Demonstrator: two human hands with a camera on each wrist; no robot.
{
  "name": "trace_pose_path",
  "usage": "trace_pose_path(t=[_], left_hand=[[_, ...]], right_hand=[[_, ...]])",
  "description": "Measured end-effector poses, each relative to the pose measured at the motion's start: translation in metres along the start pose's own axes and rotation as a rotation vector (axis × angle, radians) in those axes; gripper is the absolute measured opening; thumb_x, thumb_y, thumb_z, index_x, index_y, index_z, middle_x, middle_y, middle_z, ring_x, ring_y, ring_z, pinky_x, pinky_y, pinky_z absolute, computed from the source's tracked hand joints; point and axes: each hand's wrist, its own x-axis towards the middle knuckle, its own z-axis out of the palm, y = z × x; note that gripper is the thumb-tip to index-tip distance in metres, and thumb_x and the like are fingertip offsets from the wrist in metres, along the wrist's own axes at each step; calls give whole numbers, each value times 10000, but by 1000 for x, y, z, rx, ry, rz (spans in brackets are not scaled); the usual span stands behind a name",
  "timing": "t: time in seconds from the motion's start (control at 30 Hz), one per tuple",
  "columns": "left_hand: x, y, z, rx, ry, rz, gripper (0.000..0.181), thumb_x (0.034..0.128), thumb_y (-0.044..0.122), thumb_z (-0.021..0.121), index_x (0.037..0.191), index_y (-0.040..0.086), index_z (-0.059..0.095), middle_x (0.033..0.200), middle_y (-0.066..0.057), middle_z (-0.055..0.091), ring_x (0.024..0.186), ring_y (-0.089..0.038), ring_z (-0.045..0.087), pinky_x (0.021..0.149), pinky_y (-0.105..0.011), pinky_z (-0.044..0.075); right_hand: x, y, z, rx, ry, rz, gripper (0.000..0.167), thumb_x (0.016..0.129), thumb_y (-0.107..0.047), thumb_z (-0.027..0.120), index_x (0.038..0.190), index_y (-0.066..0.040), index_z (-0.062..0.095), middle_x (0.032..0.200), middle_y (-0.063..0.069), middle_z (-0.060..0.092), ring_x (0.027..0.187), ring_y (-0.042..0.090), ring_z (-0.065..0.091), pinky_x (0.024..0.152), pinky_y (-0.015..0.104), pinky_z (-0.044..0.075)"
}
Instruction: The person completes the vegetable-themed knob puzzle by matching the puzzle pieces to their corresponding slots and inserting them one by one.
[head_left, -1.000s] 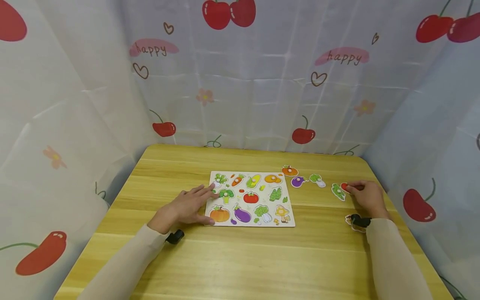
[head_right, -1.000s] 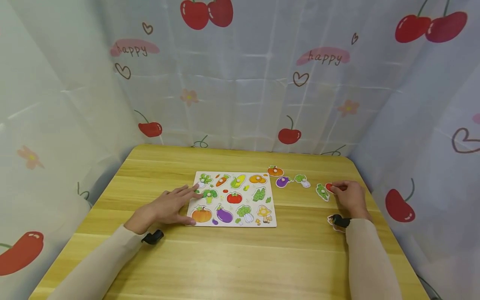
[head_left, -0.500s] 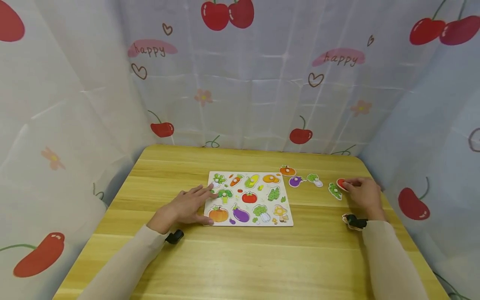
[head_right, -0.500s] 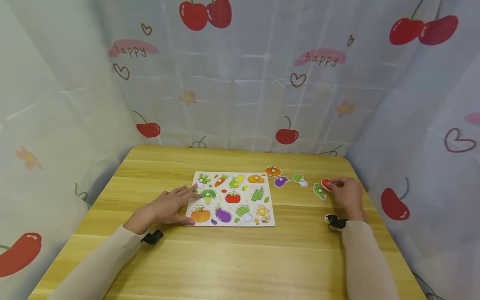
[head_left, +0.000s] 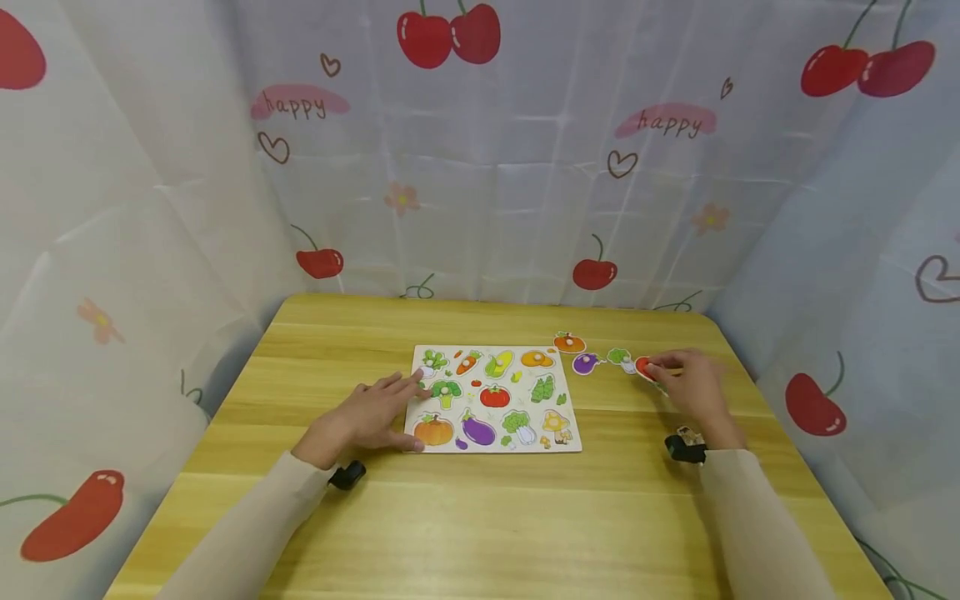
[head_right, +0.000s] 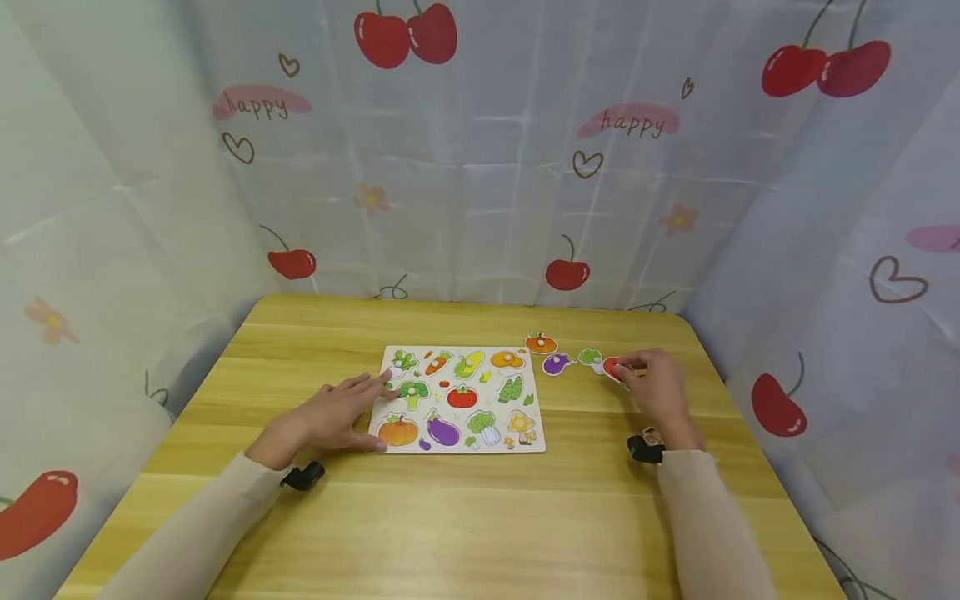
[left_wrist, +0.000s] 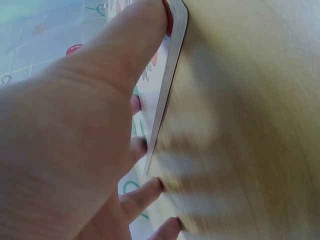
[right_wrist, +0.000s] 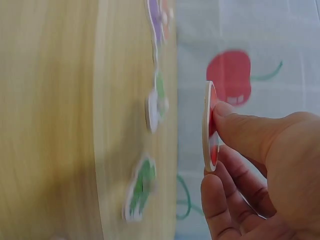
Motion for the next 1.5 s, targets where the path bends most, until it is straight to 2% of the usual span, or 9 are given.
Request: trace_pose_path(t=[0.17,0.43,0.73,0.9,1.17,1.5], left_hand=[[1,0,0,-12,-14,3,960,1000,637,878,1764,196,497,1956,-140,258,1779,-536,291,1286,-900,328],[2,0,0,-6,-6,4,938,1006,626,879,1752,196,510,1954,-145,265,1776,-531,300,1285,-908,322],[1,1,0,-10,-4,7,931,996,625,890,1736,192,525,1950,-152,272,1769,-543,308,1274,-911,332],[1,1,1,10,-3,9,940,1001,636,879,1744,190,515,1945,-163,280,1759,-543,328,1268,-906,351],[0,4,0,-1,-13,-3,948,995,639,884,1742,183,520,1948,-159,276,1766,-531,321,1278,-911,331],[3,3,-2,3,-10,-7,948,987,644,889,1736,193,522,1947,-160,276,1743,-530,361,1281,-896,347]], right_hand=[[-3,-21,14,17,-24,-39,202,1088,-182,857,1159,5,886,1236,301,793,1120,479,753,898,576,675],[0,-50,35,67,-74,-65,171,1085,-154,856,1147,3,887,1227,267,799,1111,433,757,965,618,688],[-1,-84,60,120,-145,-91,153,1069,-132,868,1146,0,873,1276,242,785,1157,408,765,979,584,701],[-3,-106,74,145,-172,-139,120,1055,-136,884,1107,-28,877,1227,201,789,1077,359,760,957,552,694],[-6,-140,95,172,-247,-213,107,1040,-151,903,1108,-70,882,1148,108,809,1051,259,748,954,483,710],[-3,-164,120,201,-322,-241,53,1056,-152,885,1083,-106,882,1171,70,765,1082,226,729,981,443,692]])
